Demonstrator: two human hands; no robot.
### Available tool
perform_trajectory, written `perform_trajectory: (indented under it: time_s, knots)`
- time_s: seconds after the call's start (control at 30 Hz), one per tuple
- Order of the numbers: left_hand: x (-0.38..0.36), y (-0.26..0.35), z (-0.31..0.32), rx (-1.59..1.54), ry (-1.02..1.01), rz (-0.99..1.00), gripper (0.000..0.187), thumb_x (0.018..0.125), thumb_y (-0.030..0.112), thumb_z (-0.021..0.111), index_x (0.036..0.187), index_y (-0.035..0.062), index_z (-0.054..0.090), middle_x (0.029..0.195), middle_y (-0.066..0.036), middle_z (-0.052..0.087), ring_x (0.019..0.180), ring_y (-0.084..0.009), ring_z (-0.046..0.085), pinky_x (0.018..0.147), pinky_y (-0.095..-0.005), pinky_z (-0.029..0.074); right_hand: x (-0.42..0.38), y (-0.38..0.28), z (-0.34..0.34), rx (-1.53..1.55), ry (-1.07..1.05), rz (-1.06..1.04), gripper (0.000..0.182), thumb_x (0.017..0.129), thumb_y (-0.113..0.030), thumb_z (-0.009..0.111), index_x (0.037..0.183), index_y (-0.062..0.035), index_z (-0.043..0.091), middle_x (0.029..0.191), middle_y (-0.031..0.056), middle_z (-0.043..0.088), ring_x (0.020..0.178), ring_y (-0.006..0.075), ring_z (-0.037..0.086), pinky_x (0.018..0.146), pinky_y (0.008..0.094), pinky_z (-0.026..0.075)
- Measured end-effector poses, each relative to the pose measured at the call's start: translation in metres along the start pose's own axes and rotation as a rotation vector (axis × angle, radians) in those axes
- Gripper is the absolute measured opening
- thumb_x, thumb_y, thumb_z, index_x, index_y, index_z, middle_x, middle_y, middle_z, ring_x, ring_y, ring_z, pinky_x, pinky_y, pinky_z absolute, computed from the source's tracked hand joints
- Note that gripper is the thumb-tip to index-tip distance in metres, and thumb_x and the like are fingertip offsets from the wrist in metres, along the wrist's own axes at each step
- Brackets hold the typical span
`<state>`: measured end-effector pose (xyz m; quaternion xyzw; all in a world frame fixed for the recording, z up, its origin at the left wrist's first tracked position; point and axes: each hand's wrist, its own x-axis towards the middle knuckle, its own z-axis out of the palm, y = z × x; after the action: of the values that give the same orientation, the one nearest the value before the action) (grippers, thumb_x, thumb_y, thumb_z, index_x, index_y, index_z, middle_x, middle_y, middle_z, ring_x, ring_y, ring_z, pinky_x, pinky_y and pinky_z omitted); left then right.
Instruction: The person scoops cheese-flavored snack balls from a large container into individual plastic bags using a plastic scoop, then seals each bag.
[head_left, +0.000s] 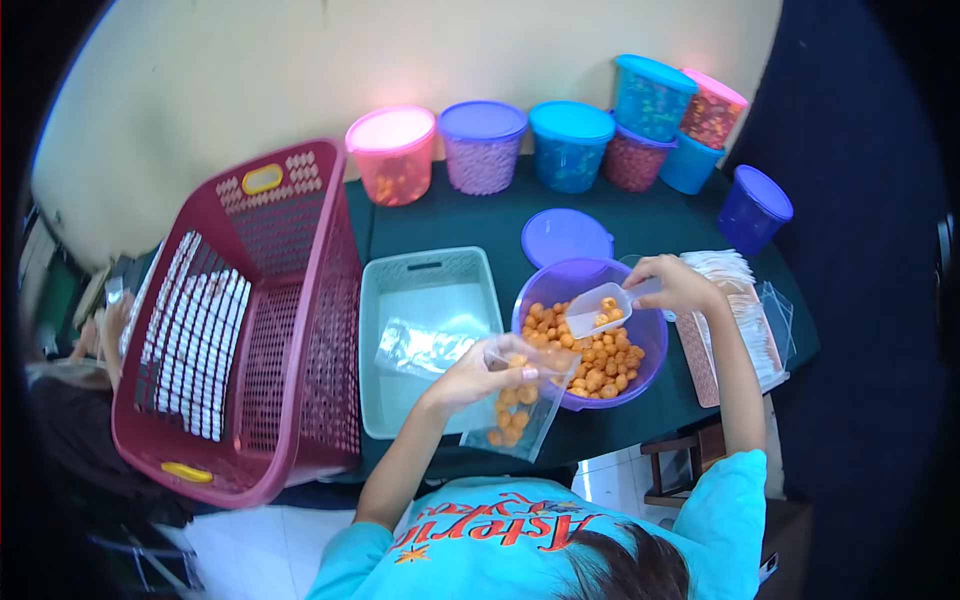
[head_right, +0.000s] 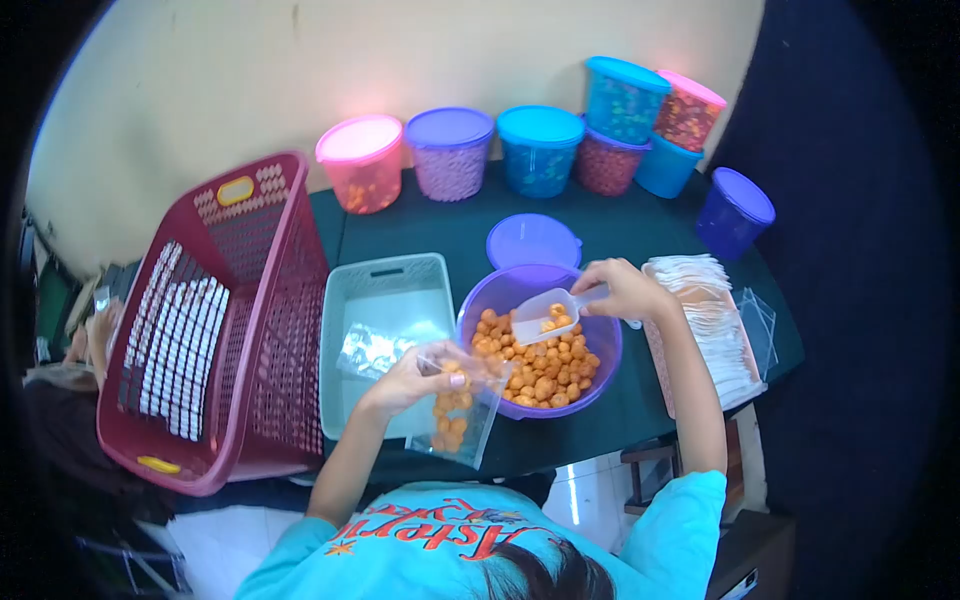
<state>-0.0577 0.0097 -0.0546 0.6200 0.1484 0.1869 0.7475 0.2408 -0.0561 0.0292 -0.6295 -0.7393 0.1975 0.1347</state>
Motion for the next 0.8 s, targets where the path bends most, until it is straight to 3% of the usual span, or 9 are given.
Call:
perform_trajectory:
  time_s: [0.03,0.1,0.23,0.33,0.4,0.5,0.7,0.73,0.8]
  knots:
    - [-0.005,0.006,0.0,-0.028,0.017,0.045,0.036,0.075,0.018,0.064,0.103,0.0,0.052,0.092,-0.01,0.06,0.085,-0.0151,0.057,0.075,-0.0272,0.044,-0.002,-0.004,0.012,0.002,-0.033,-0.022,0.035,0.062,-0.008,0.067,0.095,0.0005,0.059,0.09,0.0138,0.058,0.083,0.0267,0.057,0.077,0.0326,0.043]
    - [-0.015,0.018,0.003,-0.047,0.068,0.04,0.035,0.074,0.016,0.064,0.103,0.0001,0.053,0.093,-0.008,0.06,0.086,-0.0138,0.056,0.076,-0.0265,0.044,-0.006,-0.017,0.035,-0.235,0.396,-0.09,0.039,0.065,-0.008,0.065,0.102,0.0002,0.055,0.095,0.0142,0.056,0.092,0.0289,0.053,0.083,0.0329,0.04]
    - [-0.021,0.037,0.008,0.033,0.12,0.241,0.032,0.073,0.009,0.065,0.102,0.0001,0.056,0.097,-0.008,0.059,0.09,-0.0127,0.055,0.08,-0.0261,0.042,-0.012,-0.086,0.052,0.646,0.168,-0.209,0.03,0.081,-0.02,0.051,0.103,-0.0005,0.052,0.104,0.0124,0.051,0.102,0.0246,0.046,0.089,0.0338,0.034]
    - [-0.021,0.043,0.016,0.012,0.26,0.312,0.038,0.073,0.007,0.063,0.108,-0.0003,0.05,0.104,-0.009,0.055,0.095,-0.0143,0.052,0.084,-0.0282,0.041,-0.006,-0.124,0.098,0.74,0.31,-0.273,0.035,0.086,-0.026,0.042,0.111,-0.0006,0.044,0.111,0.0122,0.045,0.106,0.0204,0.042,0.09,0.033,0.032]
    - [-0.018,0.037,0.022,0.008,0.288,0.369,0.044,0.072,0.008,0.063,0.112,0.0003,0.045,0.105,-0.009,0.052,0.097,-0.0156,0.051,0.085,-0.0295,0.04,0.003,-0.148,0.121,1.074,0.47,-0.252,0.041,0.088,-0.027,0.038,0.118,-0.0003,0.031,0.116,0.0127,0.038,0.111,0.0193,0.037,0.093,0.0326,0.029]
    - [-0.018,0.034,0.024,-0.035,0.314,0.417,0.057,0.071,0.013,0.064,0.119,0.0022,0.034,0.108,-0.01,0.045,0.103,-0.0186,0.046,0.089,-0.0325,0.037,0.014,-0.151,0.137,1.281,0.474,-0.215,0.044,0.089,-0.027,0.037,0.121,0.0001,0.024,0.12,0.0136,0.033,0.114,0.0194,0.033,0.094,0.0327,0.027]
    - [-0.026,0.033,0.014,0.024,0.38,0.431,0.05,0.073,0.013,0.063,0.116,0.0022,0.038,0.105,-0.01,0.048,0.097,-0.0148,0.048,0.085,-0.0294,0.039,0.013,-0.146,0.136,1.237,0.596,-0.249,0.026,0.087,-0.018,0.046,0.106,-0.0003,0.045,0.1,0.0085,0.053,0.096,0.013,0.049,0.085,0.0285,0.037]
    - [-0.028,0.036,0.018,-0.077,0.355,0.472,0.033,0.076,0.008,0.06,0.106,0.0004,0.049,0.096,-0.007,0.053,0.088,-0.011,0.05,0.077,-0.0246,0.04,0.012,-0.143,0.134,1.254,0.64,-0.225,0.021,0.087,-0.016,0.047,0.101,0.0001,0.049,0.095,0.0077,0.055,0.091,0.012,0.051,0.081,0.027,0.039]
    - [-0.027,0.023,0.013,-0.021,0.396,0.497,0.024,0.077,0.007,0.059,0.099,-0.0001,0.053,0.09,-0.006,0.055,0.082,-0.0095,0.05,0.072,-0.0225,0.04,0.014,-0.14,0.133,1.279,0.713,-0.216,0.016,0.085,-0.011,0.049,0.093,0.001,0.056,0.087,0.0065,0.06,0.08,0.0096,0.055,0.072,0.0231,0.043]
